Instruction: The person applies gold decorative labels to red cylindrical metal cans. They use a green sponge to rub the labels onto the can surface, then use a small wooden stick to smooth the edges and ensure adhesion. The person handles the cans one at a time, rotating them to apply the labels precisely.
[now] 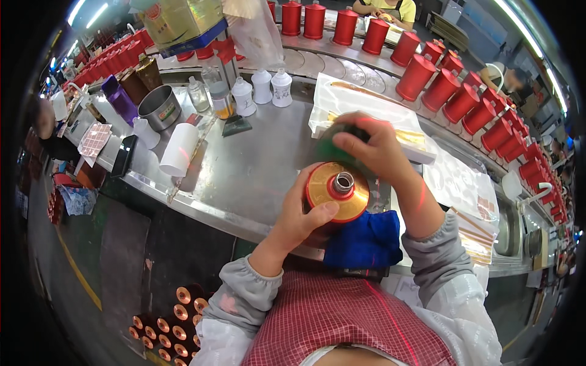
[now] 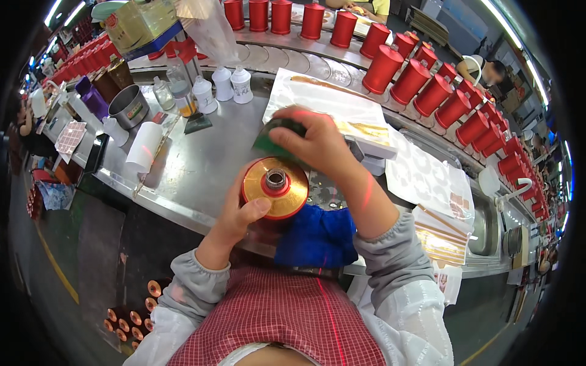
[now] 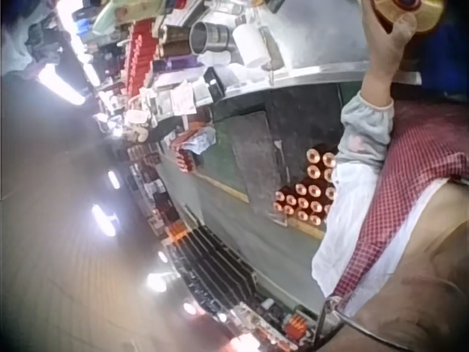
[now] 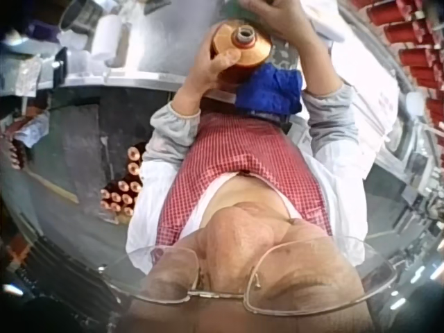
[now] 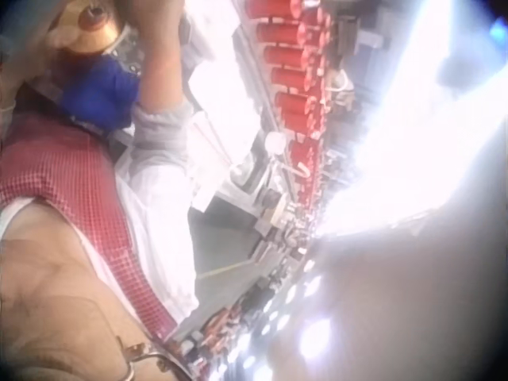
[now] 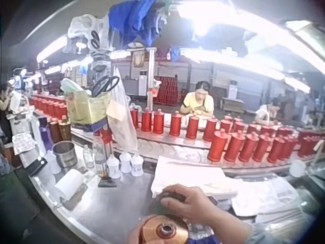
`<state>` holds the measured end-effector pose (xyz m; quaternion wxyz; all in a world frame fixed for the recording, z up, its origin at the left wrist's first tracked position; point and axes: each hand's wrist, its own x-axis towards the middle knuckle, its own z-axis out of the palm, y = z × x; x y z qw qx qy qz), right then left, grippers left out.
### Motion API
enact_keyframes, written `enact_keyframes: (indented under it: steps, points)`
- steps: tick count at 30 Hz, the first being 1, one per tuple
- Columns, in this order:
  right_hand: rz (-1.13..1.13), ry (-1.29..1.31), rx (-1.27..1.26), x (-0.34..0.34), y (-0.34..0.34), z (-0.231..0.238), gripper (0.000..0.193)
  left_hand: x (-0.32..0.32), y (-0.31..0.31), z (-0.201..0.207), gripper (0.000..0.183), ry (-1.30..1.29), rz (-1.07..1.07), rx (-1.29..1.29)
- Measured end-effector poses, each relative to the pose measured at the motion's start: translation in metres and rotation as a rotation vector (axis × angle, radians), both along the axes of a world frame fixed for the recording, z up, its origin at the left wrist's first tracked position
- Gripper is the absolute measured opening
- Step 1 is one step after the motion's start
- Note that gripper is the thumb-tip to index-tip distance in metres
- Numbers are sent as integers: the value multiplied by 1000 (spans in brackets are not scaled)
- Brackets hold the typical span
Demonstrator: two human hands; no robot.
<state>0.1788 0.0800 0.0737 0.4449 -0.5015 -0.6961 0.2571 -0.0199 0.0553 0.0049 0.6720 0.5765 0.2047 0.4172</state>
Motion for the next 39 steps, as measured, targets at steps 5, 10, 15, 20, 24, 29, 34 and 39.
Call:
enact_keyframes:
  steps: [5, 10, 15, 20, 24, 29, 34, 39]
  points:
    - [82, 138, -66, -2, -10, -3, 29, -7, 2, 12, 72, 85, 1, 81]
    - [-22, 5, 12, 2, -1, -1, 27, 6, -22, 3, 71, 94, 259, 169]
    - [86, -41, -75, -2, 5, 6, 28, 5, -14, 2, 67, 39, 183, 101]
    - [105, -53, 49, 0, 8, 1, 28, 4, -14, 5, 69, 18, 119, 36]
    - [215, -39, 24, -2, 10, 5, 28, 4, -11, 2, 70, -33, 73, -7]
    - [356, -37, -56, -1, 19, 19, 27, 2, -9, 7, 69, -18, 20, -12]
    - [328, -242, -57, -13, 26, 29, 27, 2, -7, 0, 67, -8, 73, 51]
    - [385, -198, -64, -18, 30, 23, 28, 1, -4, 1, 69, -1, -1, -11]
